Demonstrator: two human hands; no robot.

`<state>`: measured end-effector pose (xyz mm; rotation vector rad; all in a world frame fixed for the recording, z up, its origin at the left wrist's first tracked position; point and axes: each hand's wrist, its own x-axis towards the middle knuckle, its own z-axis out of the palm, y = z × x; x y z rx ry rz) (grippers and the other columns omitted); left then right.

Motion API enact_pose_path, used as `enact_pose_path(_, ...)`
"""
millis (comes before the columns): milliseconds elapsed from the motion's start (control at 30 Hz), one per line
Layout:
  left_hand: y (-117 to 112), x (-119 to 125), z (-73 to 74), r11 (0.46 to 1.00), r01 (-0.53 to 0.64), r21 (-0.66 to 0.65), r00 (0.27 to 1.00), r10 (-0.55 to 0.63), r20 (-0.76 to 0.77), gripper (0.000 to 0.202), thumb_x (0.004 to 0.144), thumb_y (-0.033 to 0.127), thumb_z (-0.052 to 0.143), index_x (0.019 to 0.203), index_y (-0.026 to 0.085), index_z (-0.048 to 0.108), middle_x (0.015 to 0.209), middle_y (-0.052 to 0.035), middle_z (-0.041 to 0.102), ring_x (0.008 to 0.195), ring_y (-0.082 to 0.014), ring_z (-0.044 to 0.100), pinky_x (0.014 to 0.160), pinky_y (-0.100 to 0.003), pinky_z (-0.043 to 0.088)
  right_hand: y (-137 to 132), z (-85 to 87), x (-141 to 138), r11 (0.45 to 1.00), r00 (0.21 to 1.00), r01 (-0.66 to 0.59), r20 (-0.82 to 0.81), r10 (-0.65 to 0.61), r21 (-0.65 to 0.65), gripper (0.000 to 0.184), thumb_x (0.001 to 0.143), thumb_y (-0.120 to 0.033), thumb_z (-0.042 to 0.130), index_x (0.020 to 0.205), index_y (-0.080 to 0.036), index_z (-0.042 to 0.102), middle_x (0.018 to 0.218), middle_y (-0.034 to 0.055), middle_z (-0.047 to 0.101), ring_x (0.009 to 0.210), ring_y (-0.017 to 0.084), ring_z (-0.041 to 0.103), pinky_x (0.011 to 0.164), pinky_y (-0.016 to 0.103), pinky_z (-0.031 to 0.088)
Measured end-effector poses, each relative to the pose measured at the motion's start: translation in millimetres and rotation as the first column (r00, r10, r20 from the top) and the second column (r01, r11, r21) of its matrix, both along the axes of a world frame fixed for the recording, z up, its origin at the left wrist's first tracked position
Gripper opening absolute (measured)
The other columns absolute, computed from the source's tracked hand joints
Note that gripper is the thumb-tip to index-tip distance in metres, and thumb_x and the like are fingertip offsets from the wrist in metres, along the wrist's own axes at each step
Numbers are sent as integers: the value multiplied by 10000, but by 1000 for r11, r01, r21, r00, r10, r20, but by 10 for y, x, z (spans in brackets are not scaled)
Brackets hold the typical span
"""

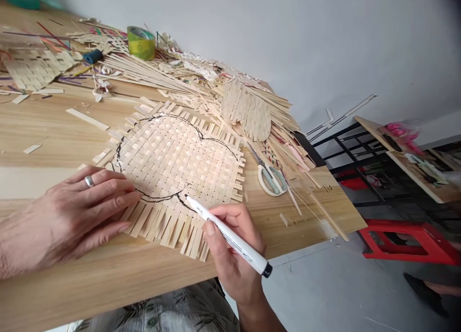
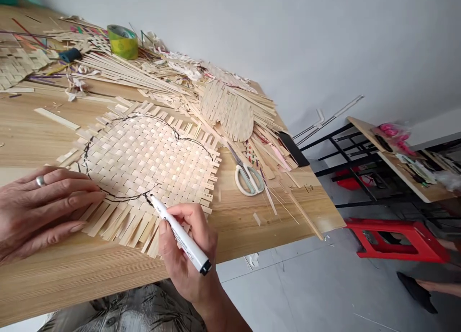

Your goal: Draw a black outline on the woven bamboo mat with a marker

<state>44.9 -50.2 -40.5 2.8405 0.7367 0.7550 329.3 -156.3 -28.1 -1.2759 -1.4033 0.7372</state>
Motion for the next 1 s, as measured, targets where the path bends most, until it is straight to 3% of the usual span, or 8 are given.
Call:
enact_pose_path(200,29,-31,9,997,72,27,997,-71,-28,414,1078,269,449,1474,229,562,1282,-47,704,1260,-248,602,1129,-443,390,13,22,-19,999,998,-34,50,33,17,101,975,-174,616,1048,-238,587,692,-63,582,510,97,553,467,212,452)
enact_pose_path(433,48,-43,-6,996,86,20,996,-85,-23,416,1028,234,515,1434,238,604,1302,-47,705,1234,-250,631,1152,-437,396,60,67,-81,1000,982,25,188,-26,5,113,940,-142,633,1011,-221,594,687,-71,592,473,77,534,471,215,454)
enact_pose_path(600,42,-73,-51,997,81,-1,997,-81,-21,526,1029,211,499,1551,268,489,1364,-39,689,1312,-263,602,1189,-467,385,50,53,-69,999,978,52,203,-51,0,90,953,-166,639,1019,-219,608,734,-54,647,484,74,548,475,210,476)
enact_pose_path(800,26,-74,-51,995,98,24,995,-98,0,537,1039,193,467,1572,257,457,1353,-50,693,1289,-259,622,1194,-473,389,60,30,-64,1000,982,25,188,-23,-7,86,960,-177,630,1029,-223,610,700,-67,615,467,75,539,446,204,468)
enact_pose_path(1000,19,-67,-78,995,78,65,997,-77,-17,606,1051,220,443,1641,293,325,1374,-45,677,1304,-263,610,1201,-484,385,67,25,-67,999,977,49,206,-44,-15,114,947,-158,638,1037,-223,614,742,-53,654,474,75,554,440,203,472)
